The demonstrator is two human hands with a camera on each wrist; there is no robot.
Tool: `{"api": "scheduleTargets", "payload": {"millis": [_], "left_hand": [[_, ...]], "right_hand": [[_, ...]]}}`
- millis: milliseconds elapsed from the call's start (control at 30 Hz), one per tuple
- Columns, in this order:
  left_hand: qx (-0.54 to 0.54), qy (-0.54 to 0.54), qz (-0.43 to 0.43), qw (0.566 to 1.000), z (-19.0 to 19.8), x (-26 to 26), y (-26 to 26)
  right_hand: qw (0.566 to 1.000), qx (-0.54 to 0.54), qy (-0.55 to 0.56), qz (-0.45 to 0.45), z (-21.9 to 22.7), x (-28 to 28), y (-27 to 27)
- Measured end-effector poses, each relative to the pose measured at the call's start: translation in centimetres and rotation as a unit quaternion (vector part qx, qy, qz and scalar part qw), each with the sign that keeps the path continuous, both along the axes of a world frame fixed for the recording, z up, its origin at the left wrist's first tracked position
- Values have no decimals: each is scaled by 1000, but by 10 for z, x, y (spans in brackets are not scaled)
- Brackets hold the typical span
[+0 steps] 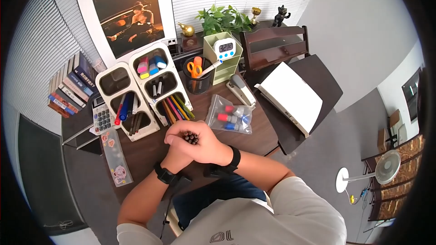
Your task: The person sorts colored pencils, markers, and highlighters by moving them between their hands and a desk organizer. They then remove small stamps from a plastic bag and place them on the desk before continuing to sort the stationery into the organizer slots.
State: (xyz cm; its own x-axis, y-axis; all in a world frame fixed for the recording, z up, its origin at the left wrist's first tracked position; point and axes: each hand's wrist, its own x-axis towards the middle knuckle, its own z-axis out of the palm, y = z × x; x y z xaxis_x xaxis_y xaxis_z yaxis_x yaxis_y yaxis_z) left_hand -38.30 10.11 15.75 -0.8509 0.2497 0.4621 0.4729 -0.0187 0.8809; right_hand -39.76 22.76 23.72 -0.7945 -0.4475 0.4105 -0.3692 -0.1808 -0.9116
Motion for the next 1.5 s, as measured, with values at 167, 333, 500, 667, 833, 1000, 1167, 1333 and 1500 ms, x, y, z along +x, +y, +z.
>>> {"api": "scheduleTargets", "payload": {"millis": [167, 333, 500, 667, 833, 1000, 1167, 1333, 1500], "left_hand": [[-10, -5, 2, 1000, 9, -6, 7], [-30, -6, -5, 1000, 11, -2, -1], [-50, -3, -69, 996, 21, -9, 9], [-86, -12, -85, 993, 20, 7, -3], [-107, -22, -72, 991, 22, 7, -6], [-18, -64, -106, 992, -14, -1, -10], [-163, -21, -74, 984, 24, 5, -10], [-109, -134, -148, 974, 24, 8, -11], [2, -162, -147, 976, 31, 17, -4]], "right_hand": [[999, 29, -17, 5, 7, -4, -6], [999, 7, -31, 13, 4, -3, -7], [998, -8, -60, 27, 7, 12, -1], [997, 72, 22, -33, 18, 34, 6], [994, -14, -7, -112, 1, 18, 17], [996, 24, 14, -81, -7, 23, 13], [990, -33, -110, -88, -50, 22, 15], [986, -45, -130, -93, -57, 33, 21], [982, -49, 30, -177, -53, 35, 28]]}}
